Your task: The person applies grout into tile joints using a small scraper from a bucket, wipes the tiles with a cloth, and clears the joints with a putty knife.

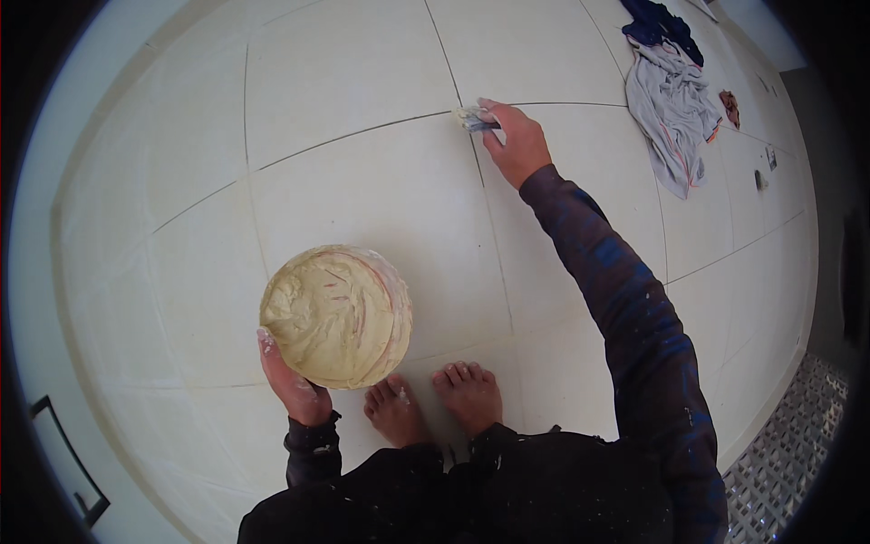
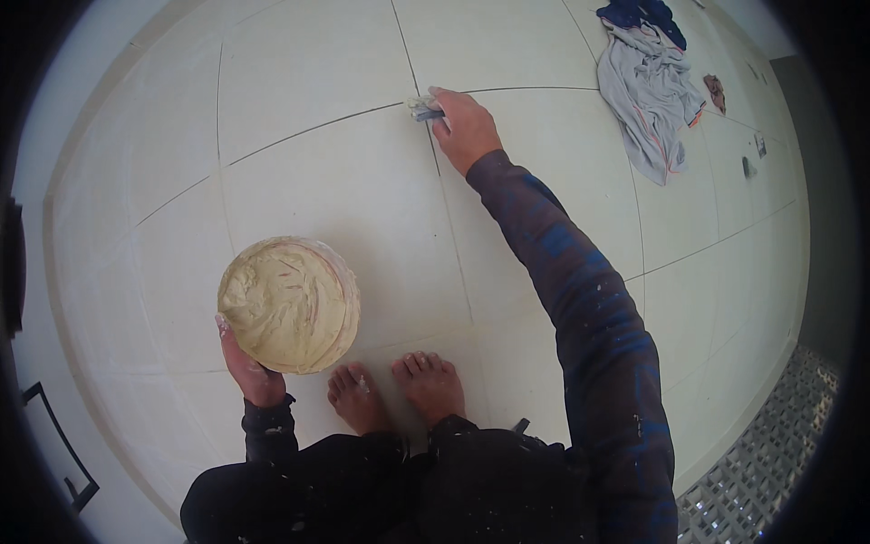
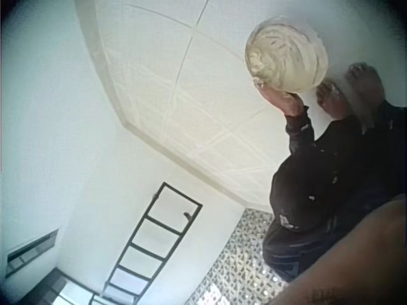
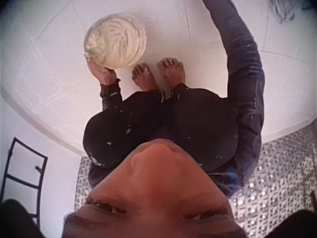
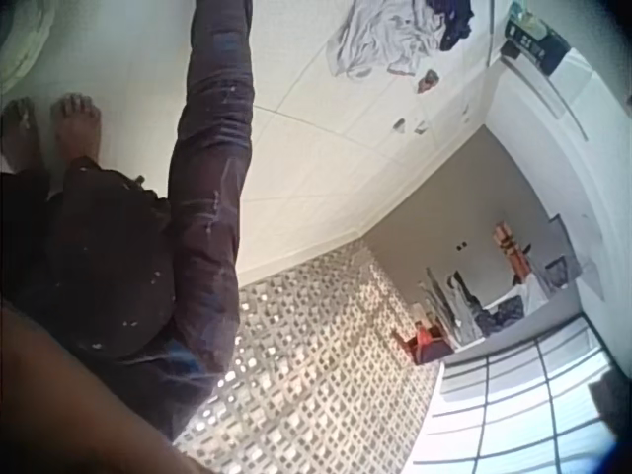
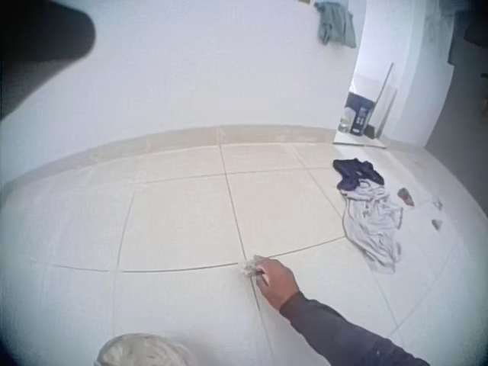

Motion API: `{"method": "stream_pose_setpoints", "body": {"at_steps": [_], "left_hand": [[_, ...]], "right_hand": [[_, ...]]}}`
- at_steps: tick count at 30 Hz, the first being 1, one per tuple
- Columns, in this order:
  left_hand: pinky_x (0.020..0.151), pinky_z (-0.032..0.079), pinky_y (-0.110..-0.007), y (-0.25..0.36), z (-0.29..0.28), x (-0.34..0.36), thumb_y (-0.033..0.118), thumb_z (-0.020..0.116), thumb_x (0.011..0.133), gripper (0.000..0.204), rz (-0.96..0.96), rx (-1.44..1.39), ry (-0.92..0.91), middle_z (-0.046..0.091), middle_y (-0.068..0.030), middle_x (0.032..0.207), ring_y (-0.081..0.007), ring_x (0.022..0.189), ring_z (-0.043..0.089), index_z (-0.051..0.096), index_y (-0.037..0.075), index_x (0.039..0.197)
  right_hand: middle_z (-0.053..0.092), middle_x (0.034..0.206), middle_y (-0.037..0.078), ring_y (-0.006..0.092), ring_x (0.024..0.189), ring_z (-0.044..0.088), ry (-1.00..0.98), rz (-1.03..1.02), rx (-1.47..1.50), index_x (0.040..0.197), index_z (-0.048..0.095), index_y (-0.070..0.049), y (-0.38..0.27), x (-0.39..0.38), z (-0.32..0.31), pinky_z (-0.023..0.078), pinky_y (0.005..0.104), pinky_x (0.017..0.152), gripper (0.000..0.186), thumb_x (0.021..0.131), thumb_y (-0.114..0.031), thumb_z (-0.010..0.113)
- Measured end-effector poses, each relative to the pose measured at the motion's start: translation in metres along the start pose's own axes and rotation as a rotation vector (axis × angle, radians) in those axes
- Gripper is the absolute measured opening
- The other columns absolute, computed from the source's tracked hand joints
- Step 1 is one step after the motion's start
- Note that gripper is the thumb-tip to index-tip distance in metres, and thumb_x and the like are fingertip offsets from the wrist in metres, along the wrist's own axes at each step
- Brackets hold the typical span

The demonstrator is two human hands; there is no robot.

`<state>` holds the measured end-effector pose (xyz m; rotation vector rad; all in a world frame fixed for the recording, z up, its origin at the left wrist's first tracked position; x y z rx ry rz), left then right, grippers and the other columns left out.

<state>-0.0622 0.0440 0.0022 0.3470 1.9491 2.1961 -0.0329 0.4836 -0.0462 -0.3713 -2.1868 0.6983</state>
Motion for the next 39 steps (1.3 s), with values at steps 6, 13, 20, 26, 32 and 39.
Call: {"method": "stream_pose_setpoints", "body": {"at_steps": [6, 13, 20, 26, 32, 39], "left_hand": [[0.114, 0.045, -0.04, 0.0, 0.0, -0.004, 0.04, 0.036, 0.114, 0.056, -0.034, 0.121, 0.014, 0.053, -0.0154, 0.147, -0.0246, 0.135, 0.055, 0.042, -0.002, 0.151], [0.117, 0.042, -0.041, -0.01, -0.008, -0.005, 0.039, 0.035, 0.115, 0.057, -0.023, 0.103, 0.086, 0.05, -0.0151, 0.15, -0.0237, 0.138, 0.051, 0.041, -0.004, 0.151], [0.114, 0.045, -0.04, -0.004, -0.009, 0.002, 0.041, 0.034, 0.115, 0.056, -0.08, 0.04, 0.045, 0.054, -0.014, 0.146, -0.0234, 0.134, 0.056, 0.042, -0.001, 0.151], [0.112, 0.047, -0.04, 0.001, -0.002, 0.003, 0.043, 0.034, 0.115, 0.056, -0.113, 0.068, 0.099, 0.056, -0.0136, 0.146, -0.0233, 0.132, 0.057, 0.044, 0.0, 0.15], [0.115, 0.042, -0.04, 0.003, 0.002, 0.006, 0.042, 0.041, 0.114, 0.057, -0.134, 0.03, 0.166, 0.053, -0.0149, 0.145, -0.0241, 0.133, 0.053, 0.046, -0.004, 0.148], [0.11, 0.047, -0.039, 0.003, 0.002, 0.009, 0.04, 0.037, 0.114, 0.052, -0.18, -0.096, 0.215, 0.057, -0.0131, 0.143, -0.0231, 0.13, 0.058, 0.045, 0.0, 0.147]], "right_hand": [[0.073, 0.098, 0.009, 0.0297, 0.101, 0.067, -0.17, -0.107, -0.337, 0.106, 0.065, -0.005, 0.039, -0.017, 0.02, 0.058, 0.0431, 0.078, 0.014, 0.092, -0.005, 0.064], [0.069, 0.085, 0.007, 0.0246, 0.084, 0.065, -0.469, -0.172, -0.342, 0.096, 0.065, -0.004, -0.031, -0.134, -0.05, 0.057, 0.0395, 0.07, 0.004, 0.093, -0.006, 0.064], [0.066, 0.09, 0.017, 0.039, 0.085, 0.065, -0.41, 0.055, -0.117, 0.112, 0.059, -0.007, -0.009, -0.06, -0.051, 0.053, 0.0499, 0.074, 0.024, 0.089, -0.005, 0.066], [0.074, 0.12, 0.011, 0.0328, 0.11, 0.067, -0.403, -0.082, -0.332, 0.124, 0.066, -0.005, 0.033, 0.044, 0.019, 0.057, 0.0418, 0.091, 0.034, 0.093, 0.004, 0.057], [0.072, 0.127, 0.008, 0.0304, 0.111, 0.066, -0.386, -0.201, -0.209, 0.124, 0.069, -0.005, -0.001, -0.072, -0.007, 0.059, 0.039, 0.092, 0.044, 0.083, 0.008, 0.06], [0.072, 0.124, 0.013, 0.0296, 0.114, 0.067, -0.712, 0.11, -0.052, 0.124, 0.066, 0.0, -0.102, -0.198, -0.081, 0.058, 0.0386, 0.095, 0.038, 0.086, 0.003, 0.063]]}}
Point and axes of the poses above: each hand's wrist, its own x-axis towards the middle knuckle, its own z-axis out of the palm, y = z × x, the point moved 1 cm from there along x, towards the middle knuckle
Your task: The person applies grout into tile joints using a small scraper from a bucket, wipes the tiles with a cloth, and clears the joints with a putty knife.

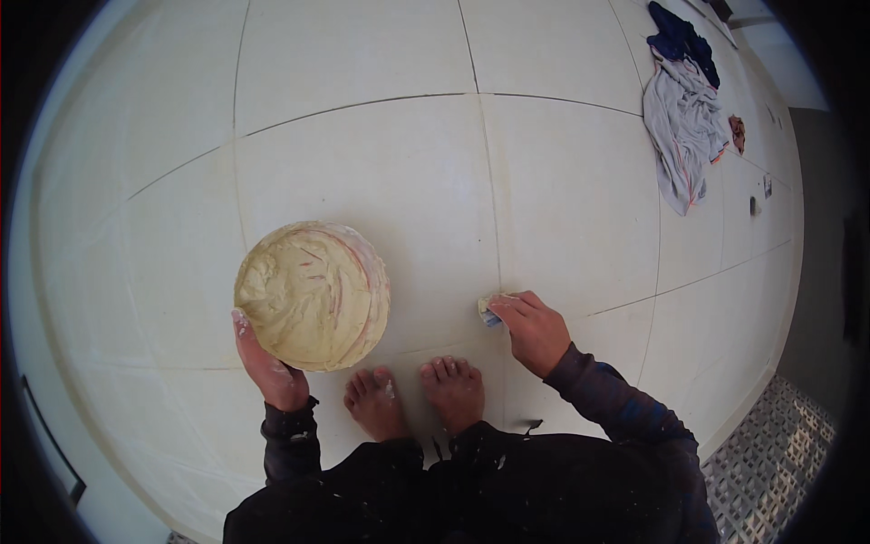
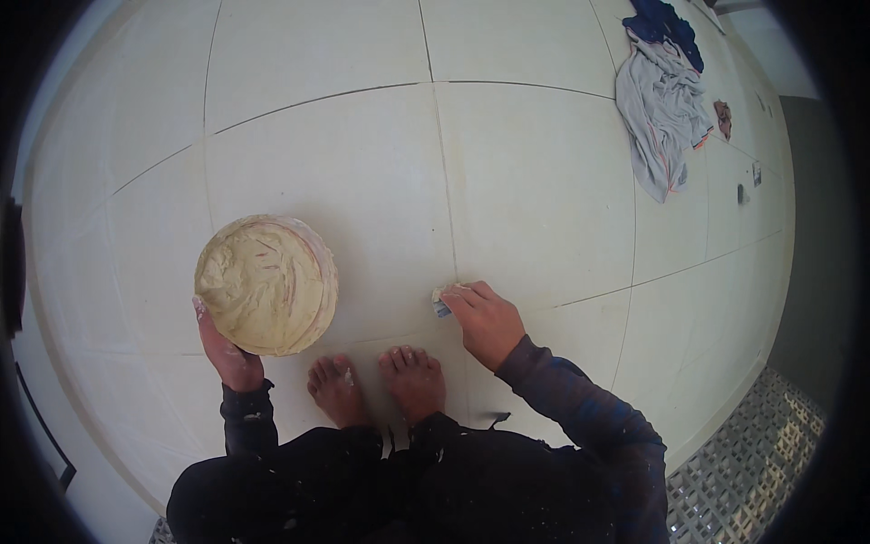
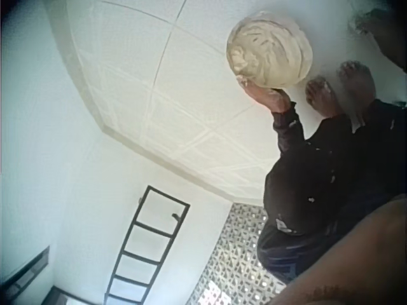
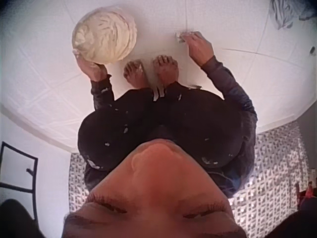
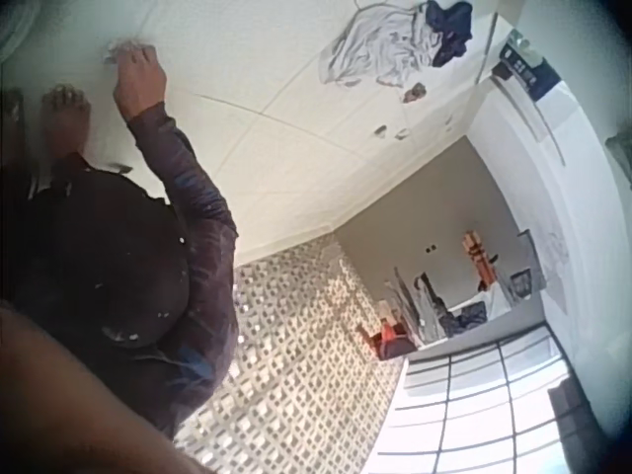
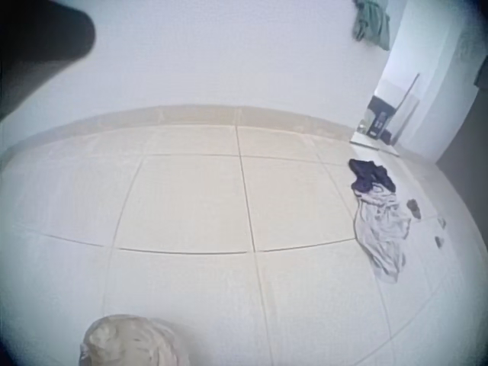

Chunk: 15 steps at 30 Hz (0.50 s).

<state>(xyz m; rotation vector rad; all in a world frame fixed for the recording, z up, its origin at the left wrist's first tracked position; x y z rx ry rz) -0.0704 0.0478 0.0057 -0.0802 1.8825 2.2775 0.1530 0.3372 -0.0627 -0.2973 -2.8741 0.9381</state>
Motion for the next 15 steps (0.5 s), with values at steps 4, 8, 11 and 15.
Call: {"method": "stream_pose_setpoints", "body": {"at_steps": [4, 8, 11, 15], "left_hand": [[0.103, 0.047, -0.035, 0.0, 0.001, 0.007, 0.037, 0.041, 0.114, 0.038, 0.158, 0.156, -0.099, 0.058, -0.0075, 0.124, -0.0169, 0.117, 0.057, 0.05, 0.003, 0.129], [0.09, 0.045, -0.027, 0.007, 0.0, 0.008, 0.029, 0.048, 0.114, 0.024, 0.175, 0.067, -0.121, 0.054, -0.0008, 0.106, -0.0081, 0.099, 0.05, 0.05, 0.005, 0.114], [0.088, 0.045, -0.026, 0.02, 0.004, 0.002, 0.024, 0.048, 0.113, 0.02, 0.173, 0.036, -0.16, 0.057, -0.0026, 0.106, -0.0077, 0.097, 0.05, 0.051, 0.004, 0.114], [0.084, 0.048, -0.028, 0.05, 0.013, -0.007, 0.023, 0.053, 0.111, 0.024, 0.281, 0.072, -0.163, 0.063, -0.0073, 0.101, -0.0094, 0.094, 0.055, 0.051, 0.0, 0.114]], "right_hand": [[0.072, 0.12, 0.019, 0.0267, 0.11, 0.071, 0.039, 0.411, 0.667, 0.13, 0.063, 0.004, -0.026, 0.004, -0.009, 0.056, 0.0329, 0.094, 0.036, 0.094, 0.004, 0.058], [0.072, 0.112, 0.021, 0.027, 0.102, 0.072, 0.097, 0.244, 0.972, 0.13, 0.062, 0.004, -0.081, 0.045, -0.021, 0.056, 0.0342, 0.091, 0.035, 0.096, 0.001, 0.059], [0.071, 0.113, 0.022, 0.0273, 0.097, 0.071, 0.117, -0.027, 0.386, 0.13, 0.063, 0.003, -0.136, 0.077, -0.024, 0.056, 0.0354, 0.087, 0.036, 0.094, -0.003, 0.064], [0.071, 0.107, 0.024, 0.0398, 0.092, 0.071, 0.12, -0.062, 0.108, 0.12, 0.066, 0.004, -0.193, 0.11, -0.011, 0.057, 0.0416, 0.084, 0.03, 0.092, -0.003, 0.065]]}}
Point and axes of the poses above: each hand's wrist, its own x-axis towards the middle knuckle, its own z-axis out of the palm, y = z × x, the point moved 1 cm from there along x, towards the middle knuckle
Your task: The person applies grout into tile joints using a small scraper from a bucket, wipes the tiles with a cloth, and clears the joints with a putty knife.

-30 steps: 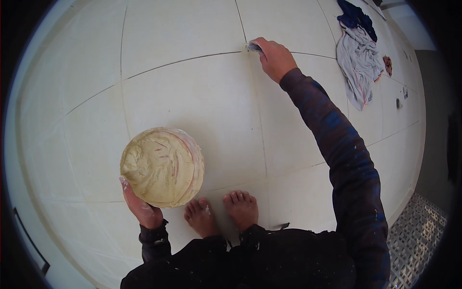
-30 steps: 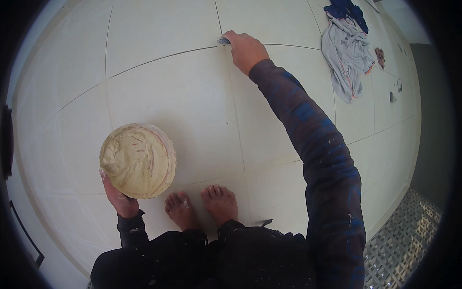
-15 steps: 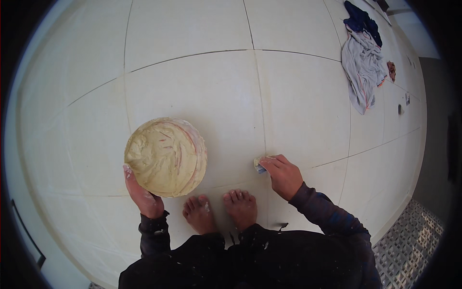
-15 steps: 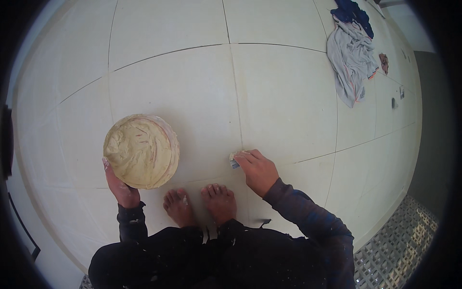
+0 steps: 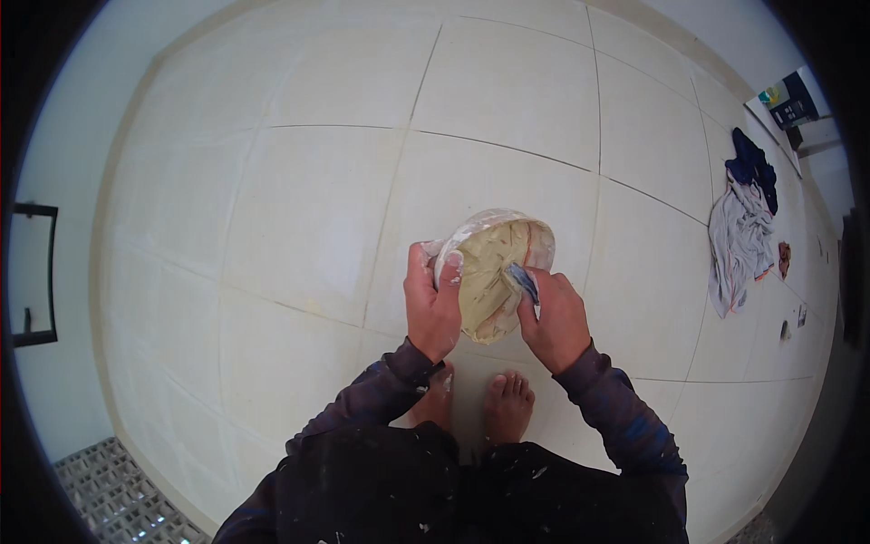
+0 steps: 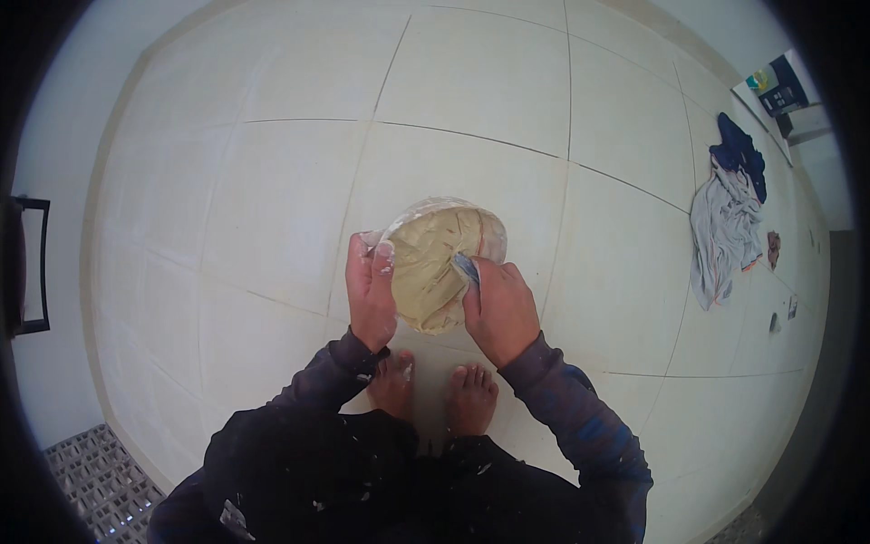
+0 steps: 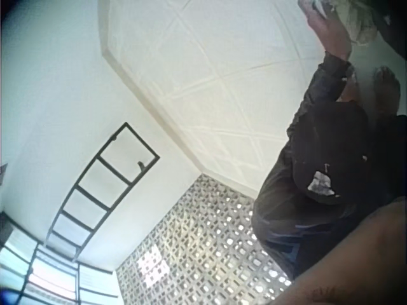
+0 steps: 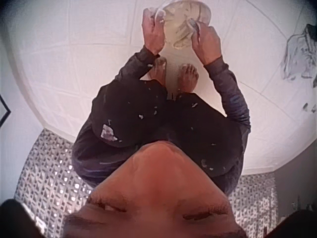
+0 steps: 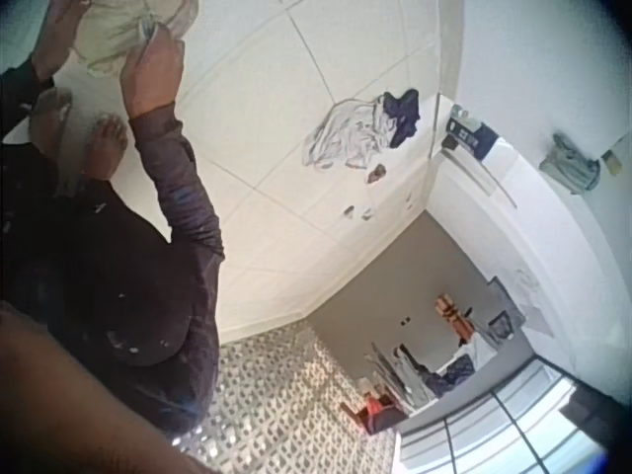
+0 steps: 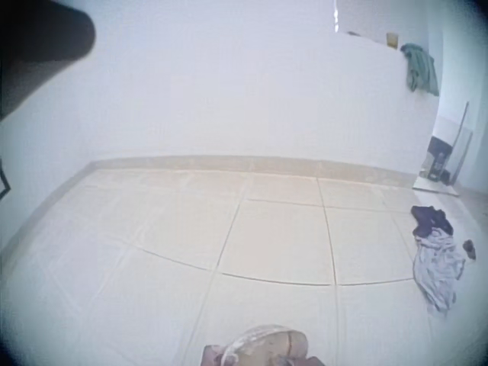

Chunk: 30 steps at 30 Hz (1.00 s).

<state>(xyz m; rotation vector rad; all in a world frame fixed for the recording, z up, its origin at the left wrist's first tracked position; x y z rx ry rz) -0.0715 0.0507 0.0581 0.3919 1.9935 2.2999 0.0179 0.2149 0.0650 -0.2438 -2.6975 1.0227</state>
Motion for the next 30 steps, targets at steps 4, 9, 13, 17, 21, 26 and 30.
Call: {"method": "stream_pose_setpoints", "body": {"at_steps": [4, 9, 13, 17, 21, 26, 30], "left_hand": [[0.076, 0.051, -0.032, 0.019, -0.002, 0.0, 0.026, 0.061, 0.107, 0.032, 0.127, 0.095, 0.131, 0.067, -0.0112, 0.091, -0.0124, 0.085, 0.059, 0.051, -0.003, 0.115], [0.07, 0.051, -0.034, 0.021, -0.018, 0.022, 0.031, 0.059, 0.107, 0.036, 0.134, 0.018, 0.195, 0.066, -0.0157, 0.081, -0.0149, 0.076, 0.062, 0.05, -0.003, 0.112], [0.065, 0.046, -0.034, 0.02, -0.018, 0.036, 0.036, 0.057, 0.109, 0.038, 0.018, -0.08, 0.099, 0.059, -0.0114, 0.077, -0.0122, 0.072, 0.052, 0.048, 0.0, 0.107], [0.067, 0.043, -0.029, 0.01, -0.029, 0.059, 0.036, 0.054, 0.112, 0.033, -0.273, -0.583, 0.032, 0.053, -0.0023, 0.086, -0.0074, 0.079, 0.044, 0.045, 0.005, 0.104], [0.076, 0.046, -0.026, -0.002, -0.077, 0.063, 0.034, 0.052, 0.113, 0.029, -0.342, -0.643, 0.272, 0.052, 0.0004, 0.095, -0.0051, 0.086, 0.048, 0.043, 0.007, 0.105], [0.084, 0.049, -0.027, -0.014, -0.147, 0.049, 0.032, 0.052, 0.113, 0.026, -0.329, -0.521, 0.494, 0.055, -0.0009, 0.102, -0.0057, 0.095, 0.053, 0.044, 0.008, 0.112], [0.088, 0.049, -0.028, -0.025, -0.176, 0.028, 0.032, 0.052, 0.113, 0.024, -0.32, -0.406, 0.579, 0.054, 0.001, 0.106, -0.0057, 0.1, 0.052, 0.046, 0.009, 0.112]], "right_hand": [[0.071, 0.103, 0.026, 0.0406, 0.091, 0.071, -0.155, -0.02, 0.176, 0.119, 0.066, 0.005, -0.03, 0.003, 0.009, 0.057, 0.0405, 0.084, 0.028, 0.092, -0.003, 0.064], [0.074, 0.095, 0.016, 0.0177, 0.087, 0.07, -0.286, 0.043, 0.427, 0.118, 0.066, 0.009, -0.052, 0.02, 0.008, 0.055, 0.0319, 0.082, 0.025, 0.096, -0.002, 0.064], [0.073, 0.108, 0.005, 0.0089, 0.094, 0.065, -0.521, 0.26, 0.647, 0.124, 0.065, 0.007, -0.07, 0.041, -0.017, 0.052, 0.0271, 0.087, 0.027, 0.097, 0.002, 0.061], [0.072, 0.111, 0.007, 0.0141, 0.099, 0.068, -0.66, 0.386, 0.882, 0.12, 0.065, 0.006, -0.08, 0.096, -0.058, 0.053, 0.0291, 0.09, 0.032, 0.09, 0.002, 0.059], [0.07, 0.109, 0.01, 0.0216, 0.099, 0.07, -0.755, 0.378, 0.966, 0.116, 0.063, 0.004, -0.074, 0.158, -0.076, 0.055, 0.0347, 0.092, 0.033, 0.085, -0.003, 0.065], [0.071, 0.111, 0.014, 0.028, 0.104, 0.072, -0.774, 0.399, 1.129, 0.122, 0.059, 0.004, -0.04, 0.217, -0.055, 0.059, 0.0439, 0.095, 0.041, 0.083, -0.004, 0.069], [0.069, 0.114, 0.016, 0.0313, 0.104, 0.072, -0.736, 0.453, 1.237, 0.128, 0.056, 0.0, 0.02, 0.234, -0.044, 0.061, 0.0459, 0.092, 0.048, 0.083, -0.005, 0.07]]}}
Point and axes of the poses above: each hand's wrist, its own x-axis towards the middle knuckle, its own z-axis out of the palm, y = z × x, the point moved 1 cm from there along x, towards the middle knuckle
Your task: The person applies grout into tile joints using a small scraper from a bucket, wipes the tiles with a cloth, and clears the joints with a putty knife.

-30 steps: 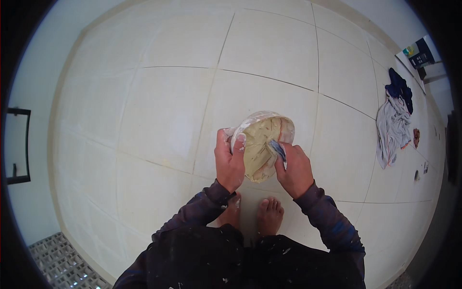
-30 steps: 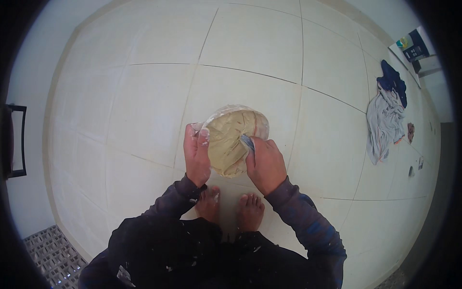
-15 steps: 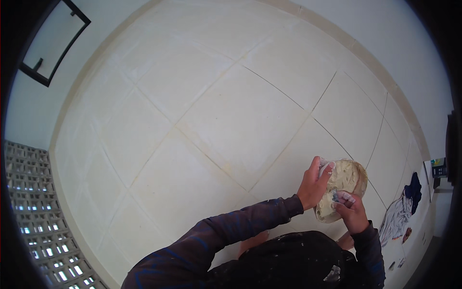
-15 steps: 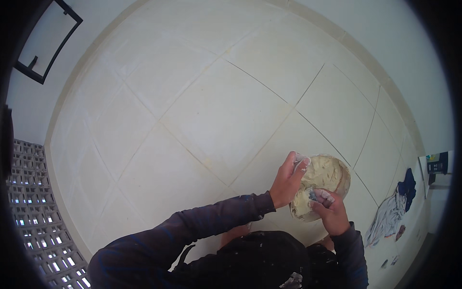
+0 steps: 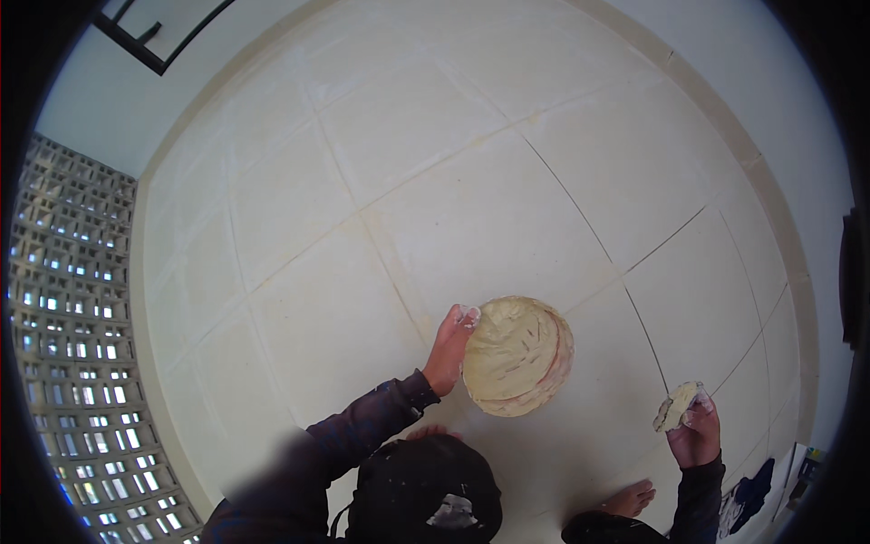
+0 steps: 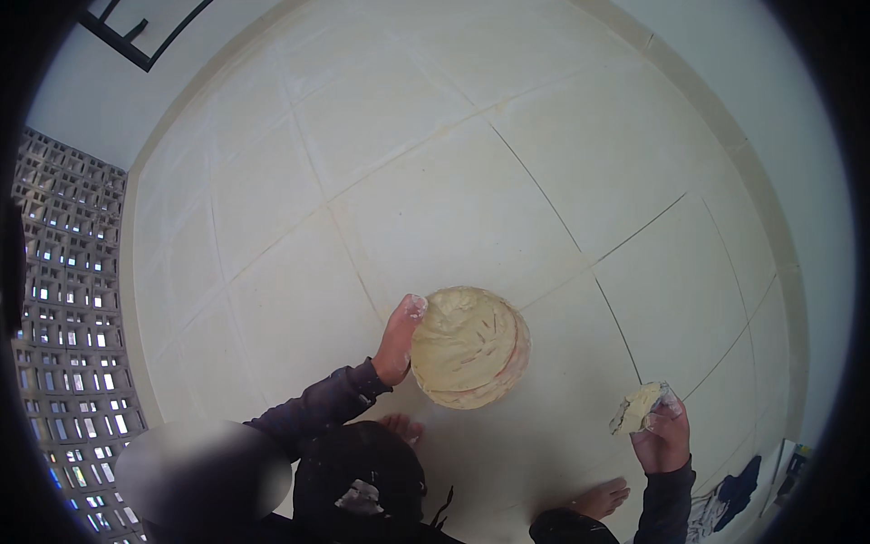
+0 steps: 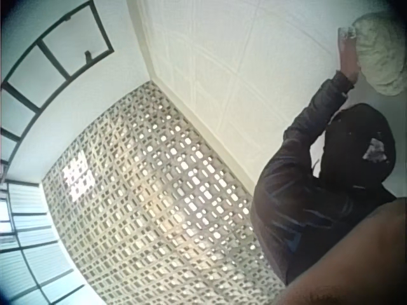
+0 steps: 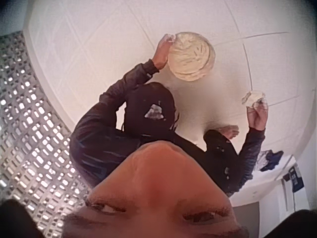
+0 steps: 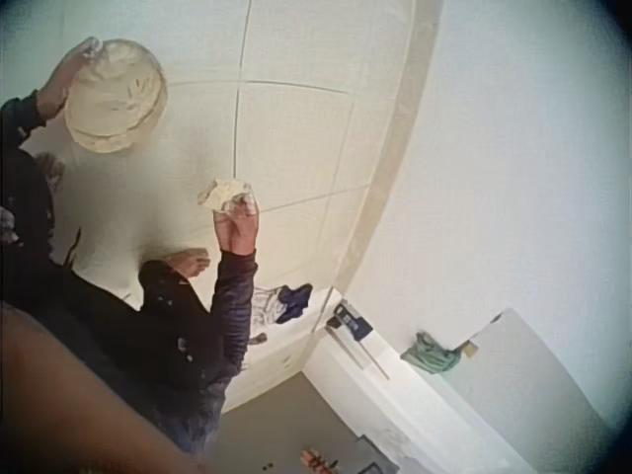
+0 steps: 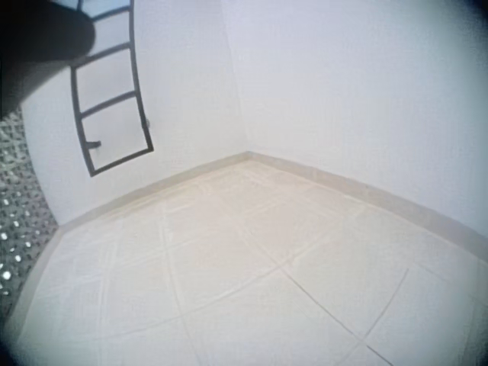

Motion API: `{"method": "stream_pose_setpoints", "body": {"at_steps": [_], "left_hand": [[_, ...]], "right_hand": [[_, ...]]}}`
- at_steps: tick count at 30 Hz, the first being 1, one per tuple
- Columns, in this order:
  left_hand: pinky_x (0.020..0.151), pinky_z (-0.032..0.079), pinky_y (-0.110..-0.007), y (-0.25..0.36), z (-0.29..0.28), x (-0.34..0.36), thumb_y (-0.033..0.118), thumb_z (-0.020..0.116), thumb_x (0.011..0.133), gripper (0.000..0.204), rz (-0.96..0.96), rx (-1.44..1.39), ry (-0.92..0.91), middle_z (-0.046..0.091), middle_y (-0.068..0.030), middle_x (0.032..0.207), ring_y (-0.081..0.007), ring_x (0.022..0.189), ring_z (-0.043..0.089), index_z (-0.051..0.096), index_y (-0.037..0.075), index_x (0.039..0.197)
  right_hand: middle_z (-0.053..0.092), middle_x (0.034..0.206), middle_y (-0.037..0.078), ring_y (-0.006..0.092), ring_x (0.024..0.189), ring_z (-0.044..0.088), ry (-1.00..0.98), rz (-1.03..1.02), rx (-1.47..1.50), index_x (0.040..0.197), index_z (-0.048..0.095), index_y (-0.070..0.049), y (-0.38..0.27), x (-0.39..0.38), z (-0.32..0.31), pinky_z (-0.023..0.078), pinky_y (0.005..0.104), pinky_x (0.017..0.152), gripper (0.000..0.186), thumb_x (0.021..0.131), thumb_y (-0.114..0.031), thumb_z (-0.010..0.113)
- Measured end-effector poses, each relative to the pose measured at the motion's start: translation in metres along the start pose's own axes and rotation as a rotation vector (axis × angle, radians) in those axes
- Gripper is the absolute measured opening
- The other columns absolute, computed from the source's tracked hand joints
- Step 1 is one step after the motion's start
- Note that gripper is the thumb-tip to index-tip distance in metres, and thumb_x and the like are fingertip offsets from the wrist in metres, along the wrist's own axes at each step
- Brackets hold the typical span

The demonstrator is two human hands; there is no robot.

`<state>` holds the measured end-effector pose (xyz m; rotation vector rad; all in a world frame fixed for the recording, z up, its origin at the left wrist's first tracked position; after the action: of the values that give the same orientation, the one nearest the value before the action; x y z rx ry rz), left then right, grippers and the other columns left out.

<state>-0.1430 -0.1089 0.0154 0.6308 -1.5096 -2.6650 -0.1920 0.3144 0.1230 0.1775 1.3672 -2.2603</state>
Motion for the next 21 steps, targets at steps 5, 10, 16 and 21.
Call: {"method": "stream_pose_setpoints", "body": {"at_steps": [5, 10, 16, 21], "left_hand": [[0.093, 0.05, -0.03, -0.014, -0.036, -0.031, 0.034, 0.049, 0.114, 0.025, -0.016, 0.059, 0.22, 0.056, 0.0013, 0.107, -0.0074, 0.1, 0.056, 0.052, 0.009, 0.113], [0.103, 0.051, -0.034, -0.009, -0.052, -0.109, 0.04, 0.042, 0.115, 0.043, 0.111, -0.089, 0.323, 0.065, -0.0051, 0.128, -0.0154, 0.117, 0.062, 0.055, 0.005, 0.135], [0.105, 0.054, -0.045, 0.036, -0.062, -0.24, 0.041, 0.036, 0.115, 0.052, 0.315, 0.073, 0.482, 0.063, -0.0145, 0.138, -0.0284, 0.122, 0.065, 0.051, 0.001, 0.145], [0.103, 0.056, -0.043, 0.025, -0.036, -0.329, 0.037, 0.044, 0.112, 0.05, 0.376, 0.16, 0.822, 0.061, -0.0146, 0.14, -0.0297, 0.123, 0.065, 0.048, 0.002, 0.147]], "right_hand": [[0.069, 0.118, 0.017, 0.0319, 0.107, 0.071, -0.042, 0.125, 0.091, 0.13, 0.055, 0.0, 0.006, 0.005, -0.065, 0.06, 0.0468, 0.094, 0.048, 0.084, -0.003, 0.071], [0.069, 0.122, 0.016, 0.0306, 0.113, 0.07, -0.148, 0.148, -0.073, 0.132, 0.054, 0.002, 0.003, 0.023, -0.097, 0.058, 0.0458, 0.099, 0.047, 0.088, -0.003, 0.069], [0.071, 0.12, 0.01, 0.015, 0.112, 0.065, -0.157, 0.041, -0.667, 0.135, 0.06, 0.006, -0.031, 0.028, -0.09, 0.051, 0.0296, 0.097, 0.041, 0.095, 0.0, 0.066], [0.074, 0.122, 0.01, 0.0248, 0.11, 0.068, -0.321, -0.421, -1.309, 0.126, 0.07, -0.004, -0.044, 0.073, -0.079, 0.053, 0.0342, 0.096, 0.035, 0.092, 0.003, 0.065]]}}
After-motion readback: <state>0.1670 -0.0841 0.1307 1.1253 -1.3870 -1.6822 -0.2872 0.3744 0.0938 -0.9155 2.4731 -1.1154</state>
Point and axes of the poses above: each hand's wrist, its own x-axis towards the middle knuckle, its own z-axis out of the palm, y = z × x, the point moved 1 cm from there along x, towards the middle knuckle
